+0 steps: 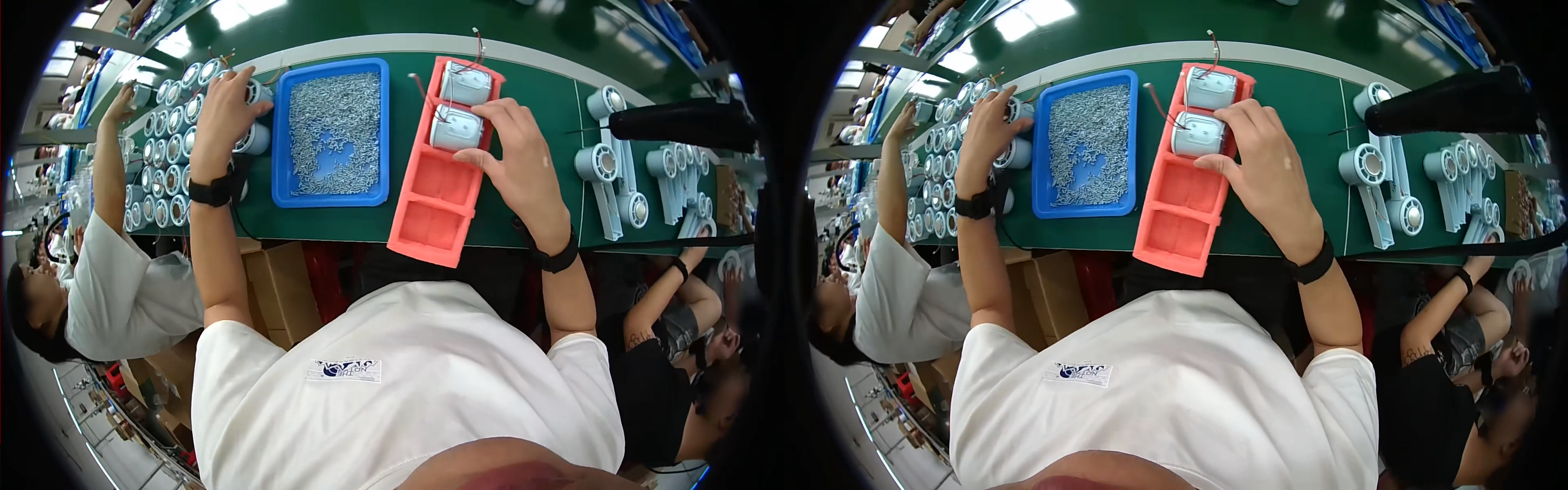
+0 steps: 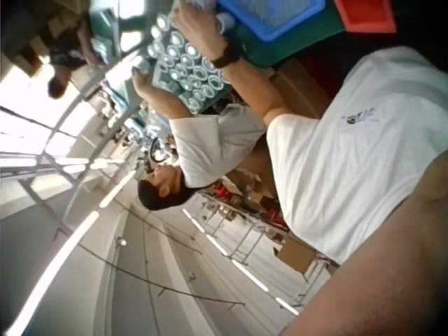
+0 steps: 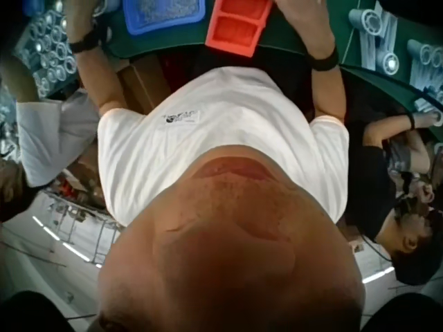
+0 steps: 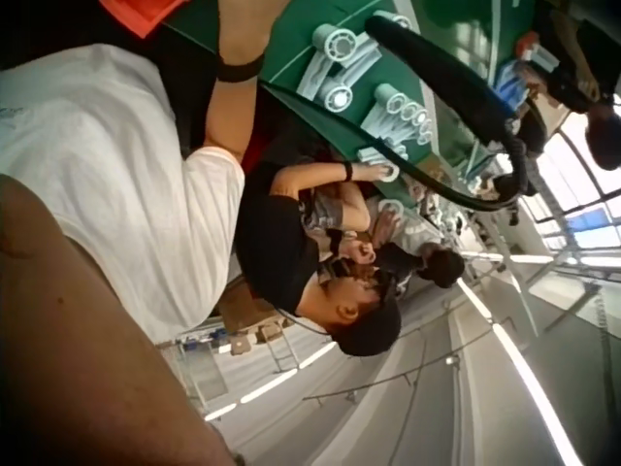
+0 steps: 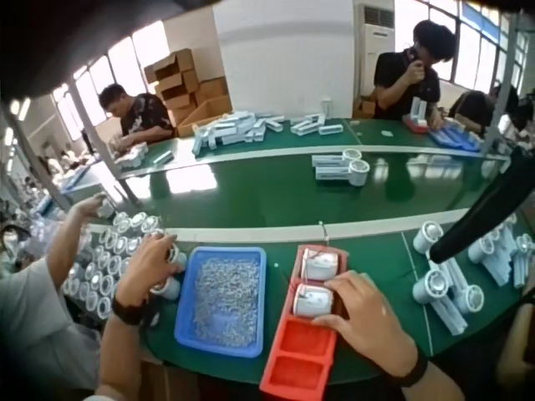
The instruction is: Assembling plastic components for an electronic device by inserting internal parts and securing them with an electric screwdriver.
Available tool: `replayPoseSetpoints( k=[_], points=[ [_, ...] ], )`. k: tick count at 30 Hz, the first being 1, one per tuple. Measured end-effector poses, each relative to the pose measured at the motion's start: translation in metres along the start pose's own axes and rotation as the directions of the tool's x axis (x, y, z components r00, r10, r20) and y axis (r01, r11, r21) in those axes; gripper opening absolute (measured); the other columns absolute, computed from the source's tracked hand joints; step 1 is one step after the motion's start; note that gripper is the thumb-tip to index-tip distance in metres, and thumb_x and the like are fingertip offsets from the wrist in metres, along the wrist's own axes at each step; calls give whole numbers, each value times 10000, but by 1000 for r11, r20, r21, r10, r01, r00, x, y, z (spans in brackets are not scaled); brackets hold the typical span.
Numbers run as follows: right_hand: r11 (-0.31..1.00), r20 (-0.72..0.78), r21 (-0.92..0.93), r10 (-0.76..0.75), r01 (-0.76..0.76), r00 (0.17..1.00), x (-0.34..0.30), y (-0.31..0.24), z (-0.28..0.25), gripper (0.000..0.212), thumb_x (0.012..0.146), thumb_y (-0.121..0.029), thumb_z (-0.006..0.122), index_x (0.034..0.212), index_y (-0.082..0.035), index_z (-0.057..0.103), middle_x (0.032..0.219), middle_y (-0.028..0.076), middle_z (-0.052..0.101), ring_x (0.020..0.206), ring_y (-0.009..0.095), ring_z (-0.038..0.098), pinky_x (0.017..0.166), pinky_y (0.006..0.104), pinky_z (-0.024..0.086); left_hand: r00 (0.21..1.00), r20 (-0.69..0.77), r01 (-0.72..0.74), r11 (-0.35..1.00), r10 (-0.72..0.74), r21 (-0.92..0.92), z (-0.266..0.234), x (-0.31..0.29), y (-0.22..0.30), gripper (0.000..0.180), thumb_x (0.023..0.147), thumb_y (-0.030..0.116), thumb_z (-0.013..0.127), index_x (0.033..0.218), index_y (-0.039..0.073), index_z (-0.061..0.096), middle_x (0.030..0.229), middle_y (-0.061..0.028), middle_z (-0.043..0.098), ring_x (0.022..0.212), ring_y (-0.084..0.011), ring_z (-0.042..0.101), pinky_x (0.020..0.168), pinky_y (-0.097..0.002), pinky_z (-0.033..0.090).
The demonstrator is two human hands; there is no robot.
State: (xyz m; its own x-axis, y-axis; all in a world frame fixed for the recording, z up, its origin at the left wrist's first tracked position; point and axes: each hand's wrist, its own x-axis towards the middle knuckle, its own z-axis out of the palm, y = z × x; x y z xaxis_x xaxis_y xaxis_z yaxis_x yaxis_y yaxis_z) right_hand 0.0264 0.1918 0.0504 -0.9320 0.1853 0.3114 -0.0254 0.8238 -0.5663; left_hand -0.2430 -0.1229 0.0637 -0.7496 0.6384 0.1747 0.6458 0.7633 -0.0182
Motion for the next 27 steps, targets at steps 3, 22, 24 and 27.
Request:
replayPoseSetpoints(
  k=[3,22,24,27],
  points=[
    [1000,6,9,0,0,1000,-2,9,1,572,705,-286,847,1145,-8,610,1124,117,604,1020,324,563,889,413,474,988,-130,74,991,-88,-112,-32,-1,26,581,791,188,804,1312,25,606,1138,-164,651,1013,-327,631,879,-386,523],
    [945,96,305,89,-114,991,-31,-12,-19,485,853,-181,762,1287,-35,602,1129,105,602,876,198,640,746,298,527,942,-184,-312,525,282,-792,13,-90,212,569,734,127,840,1253,80,613,1278,-88,587,1042,-299,586,875,-397,529],
    [951,115,286,87,-117,990,-28,-7,-18,495,850,-184,763,1295,-39,599,1100,108,601,846,193,626,717,295,513,944,-196,-309,505,264,-806,18,-93,215,566,733,128,841,1251,84,617,1274,-86,587,1048,-296,585,878,-398,525],
    [963,114,251,70,-97,991,-21,1,-15,505,844,-181,766,1298,-37,598,1070,109,599,815,191,608,693,298,499,947,-219,-307,463,234,-831,25,-96,220,560,733,130,842,1248,93,624,1267,-82,588,1060,-292,583,886,-401,516]
  ],
)
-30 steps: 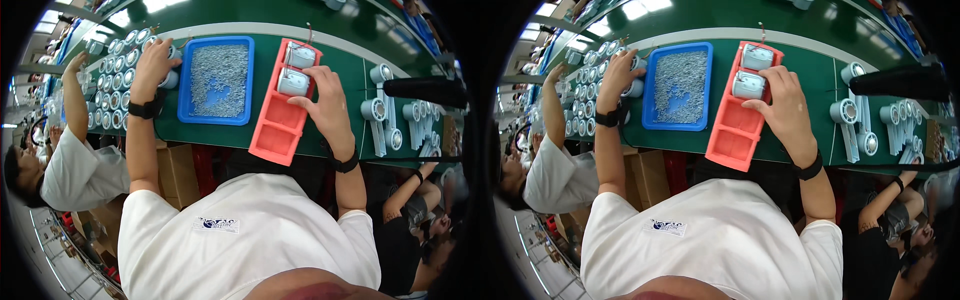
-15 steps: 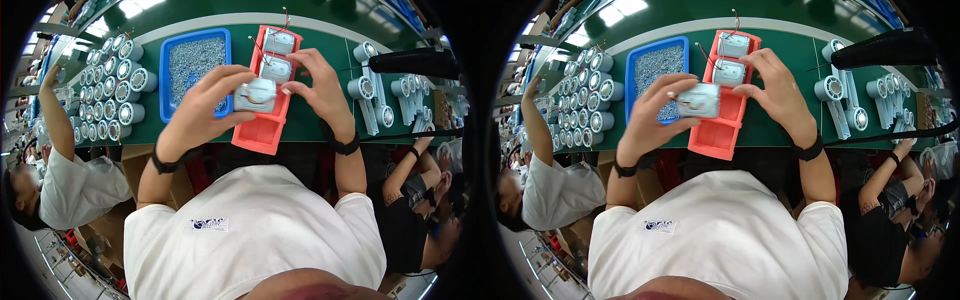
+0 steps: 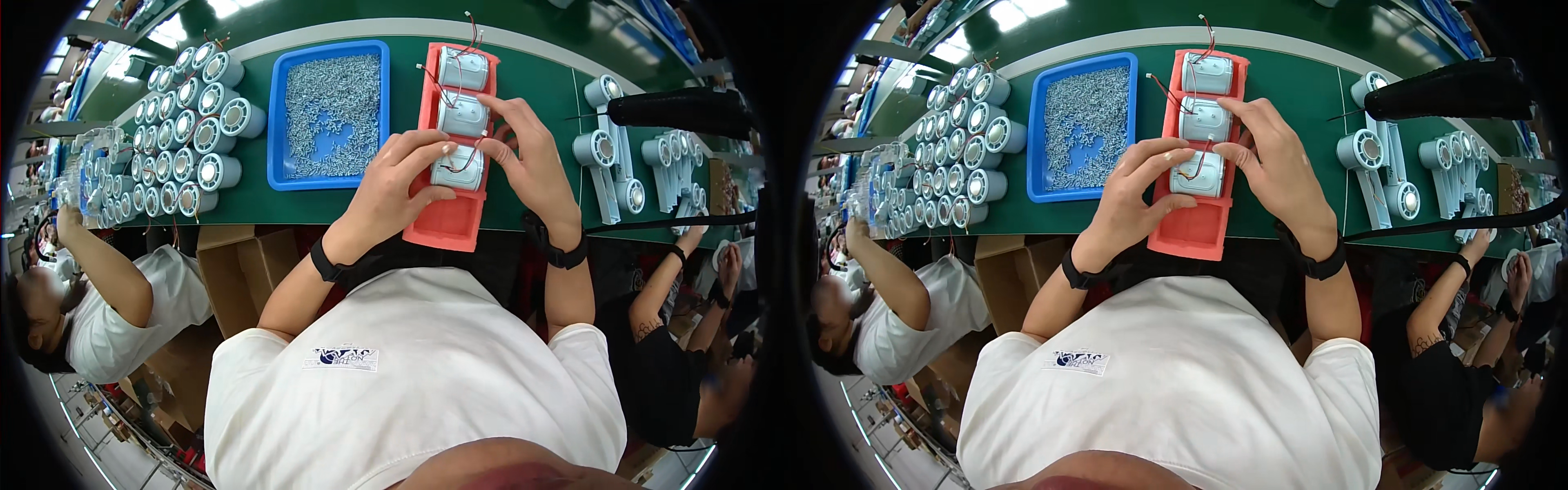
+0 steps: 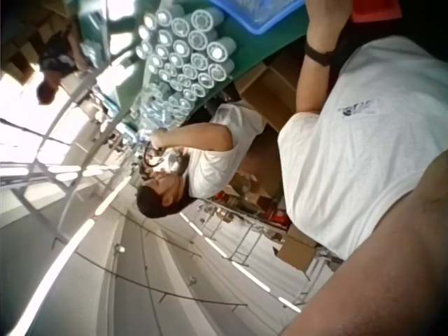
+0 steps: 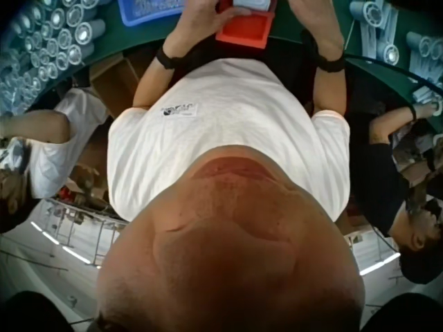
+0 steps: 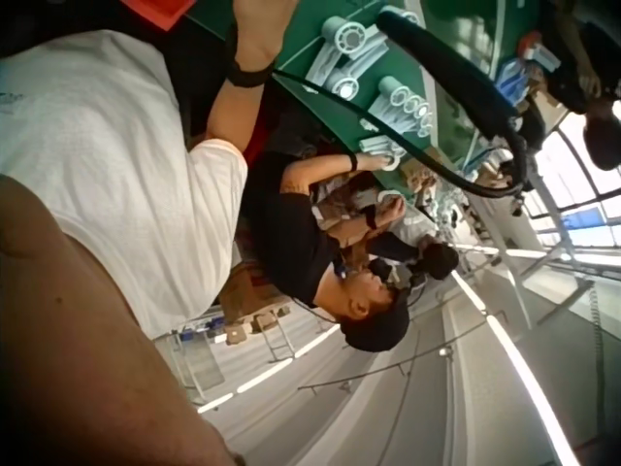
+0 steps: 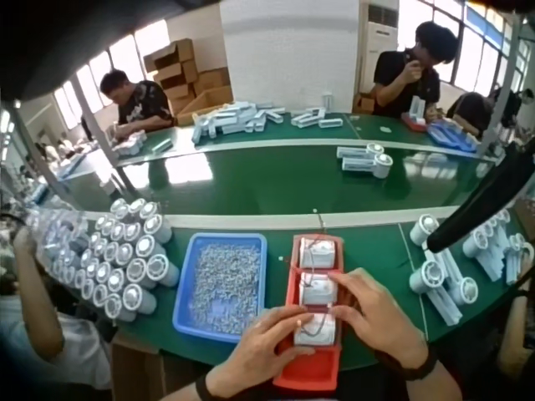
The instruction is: Assembling plastic components for an electronic device by inserting internal parts and securing them with an electric screwdriver.
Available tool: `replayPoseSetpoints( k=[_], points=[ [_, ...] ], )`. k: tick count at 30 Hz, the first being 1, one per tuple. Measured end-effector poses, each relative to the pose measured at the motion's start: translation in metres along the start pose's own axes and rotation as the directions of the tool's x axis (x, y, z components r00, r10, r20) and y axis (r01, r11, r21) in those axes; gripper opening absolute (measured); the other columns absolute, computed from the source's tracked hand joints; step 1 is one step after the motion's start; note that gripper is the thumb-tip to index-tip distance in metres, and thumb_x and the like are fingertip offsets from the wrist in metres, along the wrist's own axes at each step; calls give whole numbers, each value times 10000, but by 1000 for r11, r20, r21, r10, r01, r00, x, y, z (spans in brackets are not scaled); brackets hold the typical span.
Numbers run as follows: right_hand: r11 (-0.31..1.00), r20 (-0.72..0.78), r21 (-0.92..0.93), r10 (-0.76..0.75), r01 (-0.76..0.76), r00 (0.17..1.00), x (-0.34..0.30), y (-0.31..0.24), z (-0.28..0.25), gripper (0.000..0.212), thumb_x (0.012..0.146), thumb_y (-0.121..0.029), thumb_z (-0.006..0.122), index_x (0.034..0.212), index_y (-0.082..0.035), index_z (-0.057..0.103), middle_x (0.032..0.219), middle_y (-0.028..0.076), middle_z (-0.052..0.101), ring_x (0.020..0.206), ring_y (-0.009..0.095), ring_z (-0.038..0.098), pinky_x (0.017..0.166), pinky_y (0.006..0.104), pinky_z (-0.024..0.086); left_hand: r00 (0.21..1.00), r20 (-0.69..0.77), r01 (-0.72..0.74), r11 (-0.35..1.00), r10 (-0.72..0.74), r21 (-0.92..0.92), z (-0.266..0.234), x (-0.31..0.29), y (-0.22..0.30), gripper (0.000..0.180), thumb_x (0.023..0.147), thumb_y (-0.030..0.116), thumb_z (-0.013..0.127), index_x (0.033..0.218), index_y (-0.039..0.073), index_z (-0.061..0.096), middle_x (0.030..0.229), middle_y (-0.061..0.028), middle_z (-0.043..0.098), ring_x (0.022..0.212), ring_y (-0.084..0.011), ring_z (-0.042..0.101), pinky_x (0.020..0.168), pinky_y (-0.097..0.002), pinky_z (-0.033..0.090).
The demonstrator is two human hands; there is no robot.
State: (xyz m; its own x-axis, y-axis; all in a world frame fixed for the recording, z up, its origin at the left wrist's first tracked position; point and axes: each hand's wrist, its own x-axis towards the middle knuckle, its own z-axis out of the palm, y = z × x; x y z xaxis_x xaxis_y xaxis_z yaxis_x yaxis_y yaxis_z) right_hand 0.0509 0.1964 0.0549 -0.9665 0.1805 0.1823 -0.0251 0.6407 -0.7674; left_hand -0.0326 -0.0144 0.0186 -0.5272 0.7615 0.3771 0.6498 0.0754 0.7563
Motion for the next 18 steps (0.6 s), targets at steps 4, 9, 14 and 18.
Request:
replayPoseSetpoints(
  k=[4,9,14,18],
  points=[
    [998,-3,-58,-30,30,1000,12,9,2,515,826,-164,775,1291,-30,600,1022,104,595,779,196,581,668,309,481,998,-20,-62,996,63,64,3,-1,1,561,727,110,844,1244,90,628,1251,-90,587,1082,-297,581,920,-414,497],
    [993,15,-69,-89,90,996,19,19,6,503,808,-141,781,1269,-30,613,982,101,601,768,205,566,661,317,474,998,18,64,998,-64,11,-2,5,5,565,717,78,846,1237,66,625,1245,-103,583,1101,-307,590,937,-414,496],
    [990,0,-87,-110,109,994,23,13,10,480,820,-123,766,1267,-38,614,994,101,605,768,209,577,675,320,480,995,-5,98,994,-99,-40,2,1,8,557,723,80,842,1235,51,624,1248,-114,580,1098,-324,590,924,-407,500],
    [984,48,-92,-151,155,987,33,10,9,466,858,-91,723,1303,-45,594,1016,91,613,786,187,601,675,298,498,997,-54,59,998,-59,5,4,-1,13,533,746,99,825,1237,54,621,1248,-121,578,1088,-338,582,914,-414,492]
  ],
)
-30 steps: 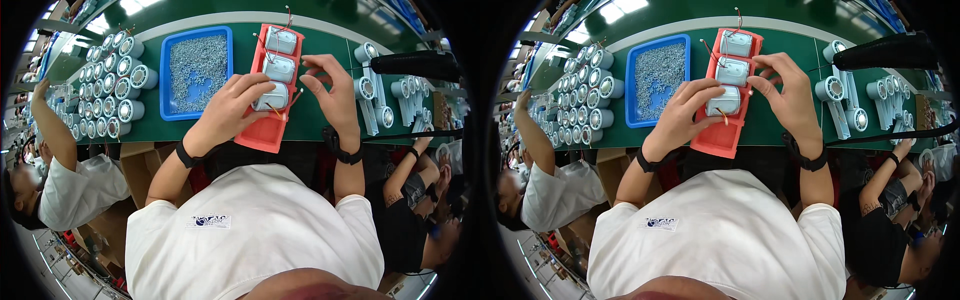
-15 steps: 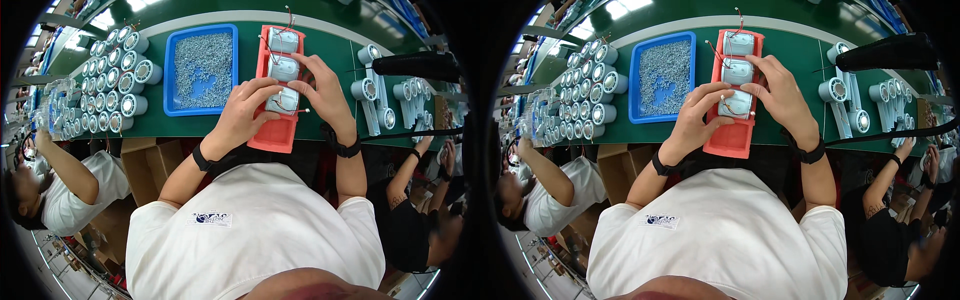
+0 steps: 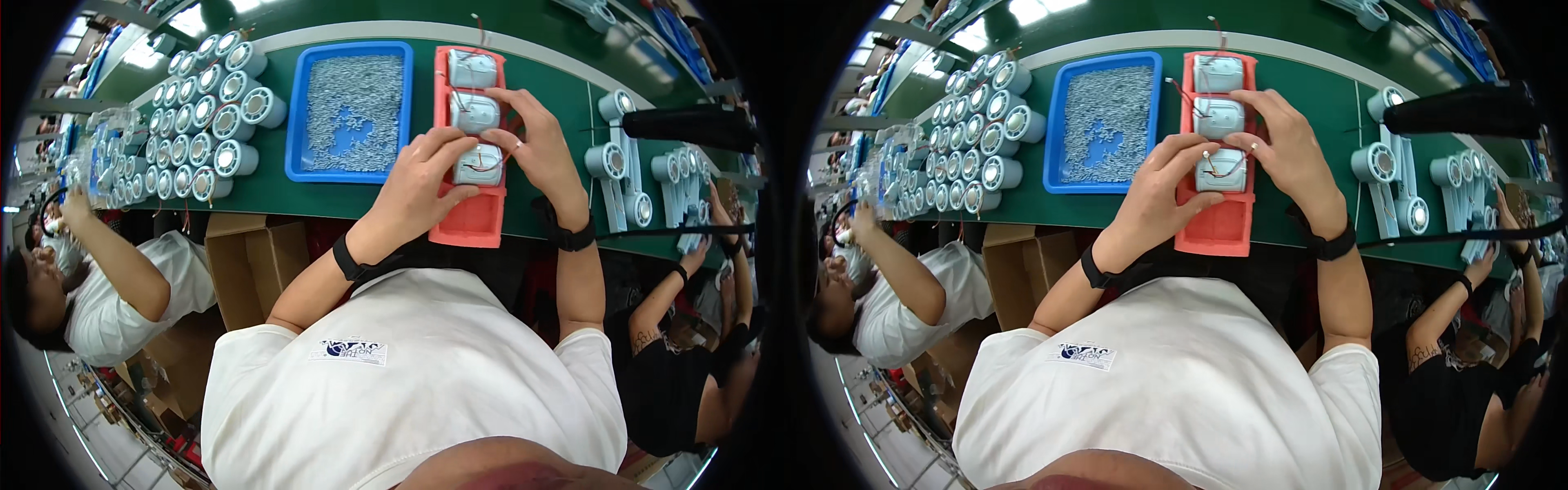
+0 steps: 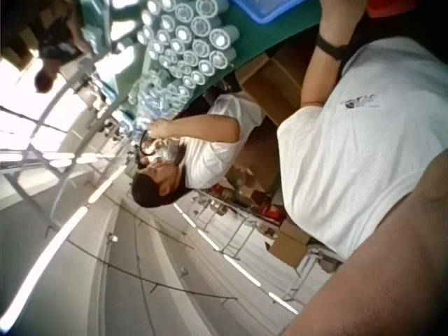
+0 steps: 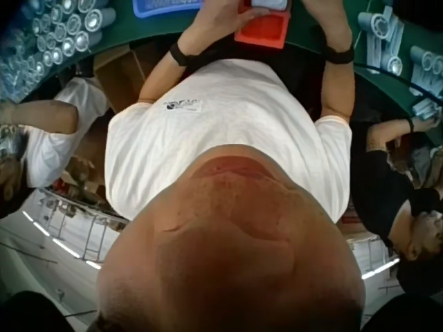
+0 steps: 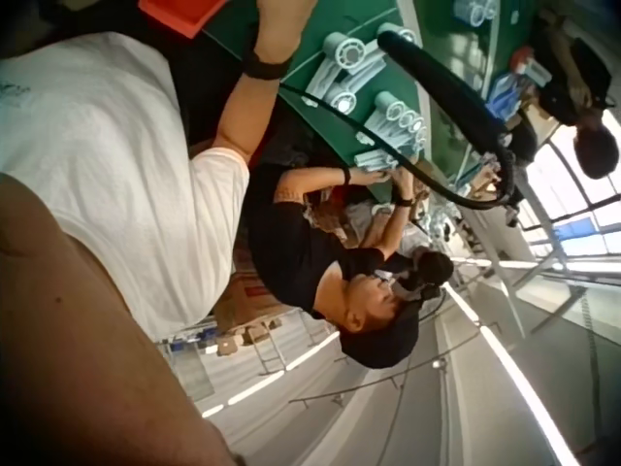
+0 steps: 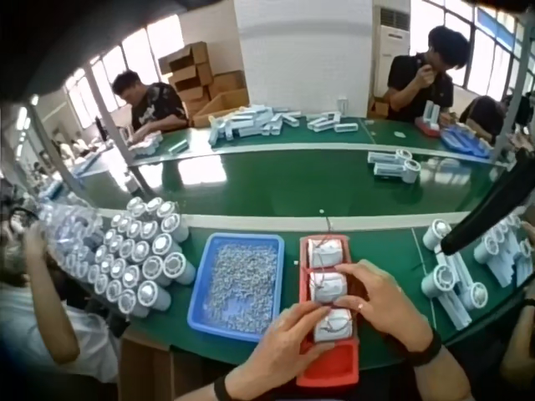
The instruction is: Assembling plastic components for an electronic device by inserting internal parts and securing them with an electric screwdriver.
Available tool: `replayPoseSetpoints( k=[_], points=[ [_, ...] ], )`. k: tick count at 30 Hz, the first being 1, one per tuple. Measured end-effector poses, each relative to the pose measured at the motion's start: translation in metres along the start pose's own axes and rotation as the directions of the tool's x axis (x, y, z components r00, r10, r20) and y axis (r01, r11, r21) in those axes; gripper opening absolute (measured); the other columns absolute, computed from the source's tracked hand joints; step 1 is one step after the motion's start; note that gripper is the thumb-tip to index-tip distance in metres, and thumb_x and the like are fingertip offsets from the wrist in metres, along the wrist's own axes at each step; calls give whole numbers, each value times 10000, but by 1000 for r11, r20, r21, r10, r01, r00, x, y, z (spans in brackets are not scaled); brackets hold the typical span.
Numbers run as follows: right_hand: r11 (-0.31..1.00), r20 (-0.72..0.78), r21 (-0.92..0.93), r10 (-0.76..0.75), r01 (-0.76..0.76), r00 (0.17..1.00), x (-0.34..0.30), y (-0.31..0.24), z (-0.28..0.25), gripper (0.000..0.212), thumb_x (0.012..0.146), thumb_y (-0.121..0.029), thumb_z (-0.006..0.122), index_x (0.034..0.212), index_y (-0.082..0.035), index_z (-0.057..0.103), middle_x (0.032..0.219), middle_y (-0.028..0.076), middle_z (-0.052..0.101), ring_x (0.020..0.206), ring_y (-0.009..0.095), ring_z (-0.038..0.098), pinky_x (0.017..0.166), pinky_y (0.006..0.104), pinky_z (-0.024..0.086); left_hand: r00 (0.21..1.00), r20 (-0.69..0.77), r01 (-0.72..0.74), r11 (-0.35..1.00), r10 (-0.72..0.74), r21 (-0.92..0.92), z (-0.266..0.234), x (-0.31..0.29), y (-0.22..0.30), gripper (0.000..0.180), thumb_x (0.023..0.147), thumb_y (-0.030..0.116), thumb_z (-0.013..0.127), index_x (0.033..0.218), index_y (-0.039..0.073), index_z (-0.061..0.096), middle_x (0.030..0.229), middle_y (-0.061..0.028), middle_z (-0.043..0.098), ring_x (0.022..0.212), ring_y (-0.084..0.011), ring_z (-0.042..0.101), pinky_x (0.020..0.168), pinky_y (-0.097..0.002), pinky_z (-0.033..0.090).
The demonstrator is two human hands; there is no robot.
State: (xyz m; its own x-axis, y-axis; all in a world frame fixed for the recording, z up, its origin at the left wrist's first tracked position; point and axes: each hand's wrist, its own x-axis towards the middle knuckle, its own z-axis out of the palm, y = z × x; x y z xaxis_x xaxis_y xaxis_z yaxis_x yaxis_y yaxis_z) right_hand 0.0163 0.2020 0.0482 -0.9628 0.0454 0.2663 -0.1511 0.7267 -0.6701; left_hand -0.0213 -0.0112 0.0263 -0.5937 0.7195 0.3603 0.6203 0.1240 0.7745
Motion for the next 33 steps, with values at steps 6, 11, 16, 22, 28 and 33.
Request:
replayPoseSetpoints(
  k=[6,11,16,22,28,33],
  points=[
    [866,-96,376,391,-331,915,-65,-10,-19,416,964,-103,635,1368,-45,557,1043,47,633,779,95,601,631,219,495,974,-201,54,762,101,645,-106,3,-26,560,798,105,790,1324,105,596,1275,-100,589,1157,-310,558,957,-407,468],
    [791,4,441,471,-425,882,-95,-5,0,360,979,-118,627,1327,-33,589,988,38,639,737,77,596,611,207,480,989,-129,145,315,-71,938,-191,-9,-75,559,790,157,784,1313,110,594,1268,-42,604,1139,-293,549,970,-425,435],
    [793,4,435,473,-428,881,-110,-6,4,339,977,-133,636,1297,-26,609,955,35,639,718,79,593,602,202,473,974,58,50,463,-217,885,-213,4,-79,577,738,122,813,1277,110,605,1273,-34,617,1103,-285,575,942,-427,453],
    [697,64,649,351,-306,934,-112,-22,-18,504,918,-319,736,1265,23,606,995,73,650,774,110,631,621,201,485,977,-98,-53,670,187,741,-189,20,-20,596,667,81,839,1217,135,616,1232,-9,635,1011,-267,580,824,-375,505],
    [579,159,775,207,-251,965,-81,-60,5,695,813,-450,815,1229,63,600,1215,147,631,1042,211,652,771,284,545,742,322,-662,718,588,216,-74,3,28,527,666,57,829,1149,161,645,1273,-72,610,955,-237,585,772,-349,506],
    [868,65,481,105,-123,992,-94,-42,1,683,746,-354,867,1253,18,601,1273,150,621,1143,254,625,887,332,535,833,140,-553,813,535,182,-39,-13,12,518,684,148,884,1137,130,634,1229,-91,571,913,-217,575,751,-343,515]
  ],
)
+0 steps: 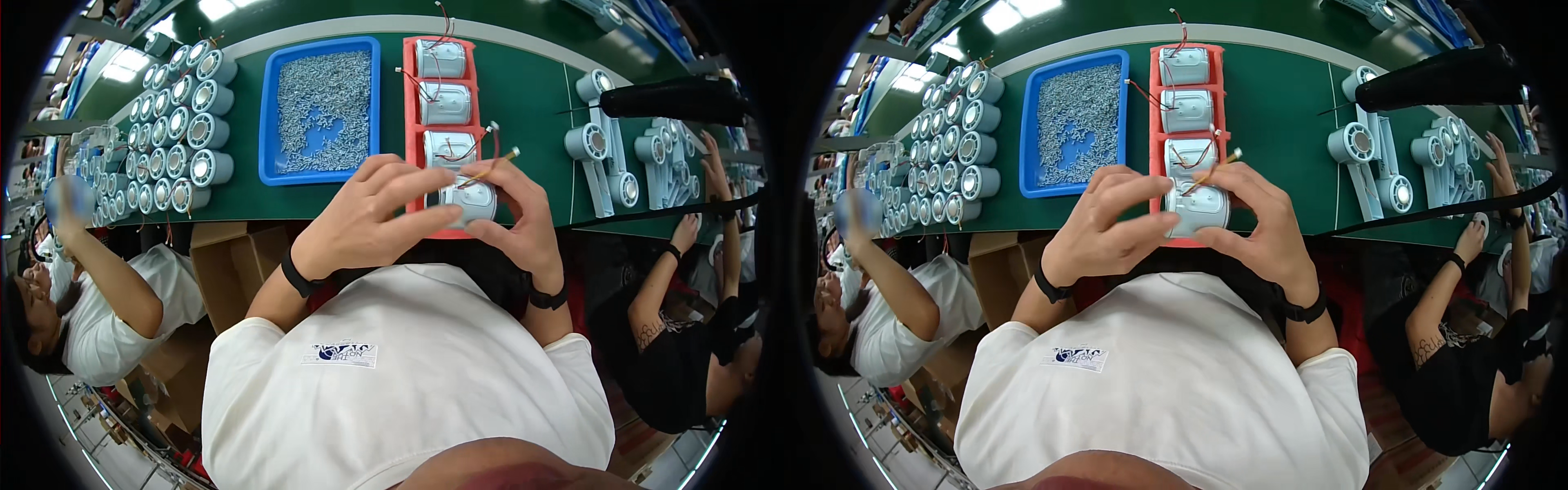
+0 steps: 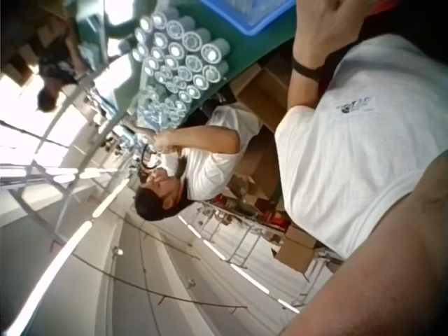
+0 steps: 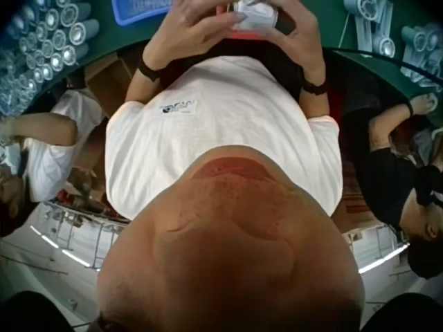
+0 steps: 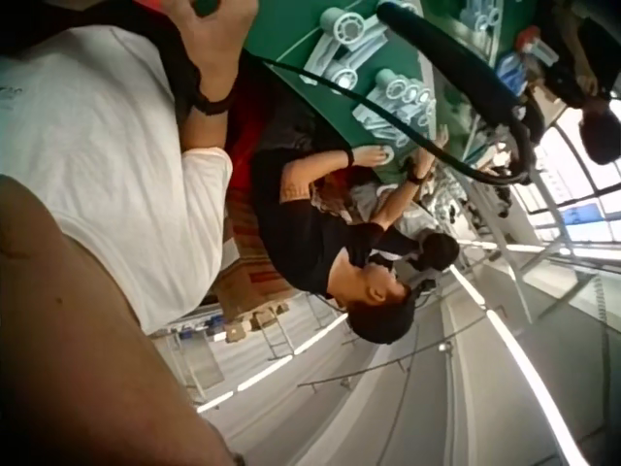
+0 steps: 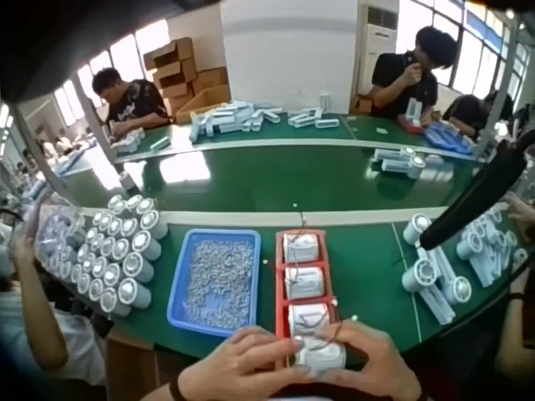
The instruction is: Assembling plastic components for an electronic device by inserting internal parts and securing them with an electric screwdriver.
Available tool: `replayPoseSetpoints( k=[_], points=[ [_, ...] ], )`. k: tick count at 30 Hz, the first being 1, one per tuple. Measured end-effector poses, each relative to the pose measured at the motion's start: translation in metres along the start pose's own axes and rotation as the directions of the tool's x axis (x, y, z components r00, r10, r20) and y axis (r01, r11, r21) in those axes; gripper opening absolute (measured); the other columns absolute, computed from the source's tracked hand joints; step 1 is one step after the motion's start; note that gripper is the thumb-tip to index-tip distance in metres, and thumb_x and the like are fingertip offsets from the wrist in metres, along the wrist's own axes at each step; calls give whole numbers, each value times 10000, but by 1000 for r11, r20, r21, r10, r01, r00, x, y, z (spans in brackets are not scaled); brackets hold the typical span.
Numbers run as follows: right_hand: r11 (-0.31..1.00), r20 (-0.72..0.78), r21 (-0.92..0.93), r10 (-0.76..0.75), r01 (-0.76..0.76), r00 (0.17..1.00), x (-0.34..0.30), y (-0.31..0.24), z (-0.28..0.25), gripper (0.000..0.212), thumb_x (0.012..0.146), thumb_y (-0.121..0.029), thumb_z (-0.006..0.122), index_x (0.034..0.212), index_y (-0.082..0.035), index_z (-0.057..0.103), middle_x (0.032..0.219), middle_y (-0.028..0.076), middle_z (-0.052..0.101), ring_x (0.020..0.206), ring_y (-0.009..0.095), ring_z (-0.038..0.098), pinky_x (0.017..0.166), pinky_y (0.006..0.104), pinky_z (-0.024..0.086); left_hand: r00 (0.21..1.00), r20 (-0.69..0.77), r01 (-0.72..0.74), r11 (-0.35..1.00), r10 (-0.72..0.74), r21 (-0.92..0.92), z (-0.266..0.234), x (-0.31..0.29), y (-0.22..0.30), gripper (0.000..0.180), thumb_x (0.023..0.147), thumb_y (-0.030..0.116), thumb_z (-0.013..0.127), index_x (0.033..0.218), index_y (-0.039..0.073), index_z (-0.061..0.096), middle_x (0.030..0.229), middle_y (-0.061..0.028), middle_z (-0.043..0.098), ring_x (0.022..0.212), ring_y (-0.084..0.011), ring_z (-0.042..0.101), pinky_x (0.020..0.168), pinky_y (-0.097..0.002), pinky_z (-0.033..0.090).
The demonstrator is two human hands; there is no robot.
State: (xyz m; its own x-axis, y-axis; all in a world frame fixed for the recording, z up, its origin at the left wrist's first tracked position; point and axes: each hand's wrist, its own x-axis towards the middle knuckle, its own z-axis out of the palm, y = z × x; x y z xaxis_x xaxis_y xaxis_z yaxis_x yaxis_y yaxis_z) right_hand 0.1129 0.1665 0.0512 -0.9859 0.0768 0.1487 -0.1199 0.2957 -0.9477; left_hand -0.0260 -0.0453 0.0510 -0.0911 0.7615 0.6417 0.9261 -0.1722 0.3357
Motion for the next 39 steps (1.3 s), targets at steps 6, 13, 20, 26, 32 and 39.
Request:
replayPoseSetpoints(
  k=[6,13,20,26,32,39],
  points=[
    [942,15,-323,-86,86,996,-4,-10,13,571,729,-190,857,1235,-51,632,1275,126,621,1126,270,621,880,356,528,838,-55,498,802,-543,-331,42,-49,24,496,713,208,880,1098,78,596,1185,-107,547,937,-248,625,737,-350,545],
    [801,-86,-598,-112,39,990,-14,-8,26,559,705,-133,848,1223,-74,646,1210,108,632,1102,281,602,839,385,525,828,-59,505,789,-557,-350,51,-52,25,471,707,236,896,1011,46,590,1171,-114,533,906,-246,634,678,-339,561],
    [784,24,-606,-151,134,988,-10,-7,23,549,738,-148,831,1248,-71,642,1209,107,609,1070,273,610,840,374,524,833,-17,503,769,-553,-395,49,-51,22,352,735,187,882,908,40,612,1117,-88,523,803,-192,618,671,-308,544],
    [950,-191,-312,-67,5,979,-6,-9,13,514,772,-174,812,1243,-49,647,1191,115,609,997,247,637,818,335,525,814,0,511,716,-581,-475,50,-53,19,336,753,164,873,923,32,614,1087,-69,516,735,-129,560,643,-271,511],
    [814,-78,-563,-223,141,972,41,8,-4,508,760,-176,824,1213,-19,656,1138,113,614,893,213,645,745,293,516,818,51,510,684,-572,-522,44,-48,7,320,778,162,863,955,37,628,1087,-64,497,786,-113,543,660,-242,493],
    [870,-97,-490,-119,57,988,44,2,-3,488,697,-115,853,1141,-16,678,1027,94,612,818,212,615,696,291,497,833,164,523,655,-528,-546,32,-44,4,277,798,101,836,959,21,625,1096,-80,487,796,-125,573,673,-247,516]
  ],
)
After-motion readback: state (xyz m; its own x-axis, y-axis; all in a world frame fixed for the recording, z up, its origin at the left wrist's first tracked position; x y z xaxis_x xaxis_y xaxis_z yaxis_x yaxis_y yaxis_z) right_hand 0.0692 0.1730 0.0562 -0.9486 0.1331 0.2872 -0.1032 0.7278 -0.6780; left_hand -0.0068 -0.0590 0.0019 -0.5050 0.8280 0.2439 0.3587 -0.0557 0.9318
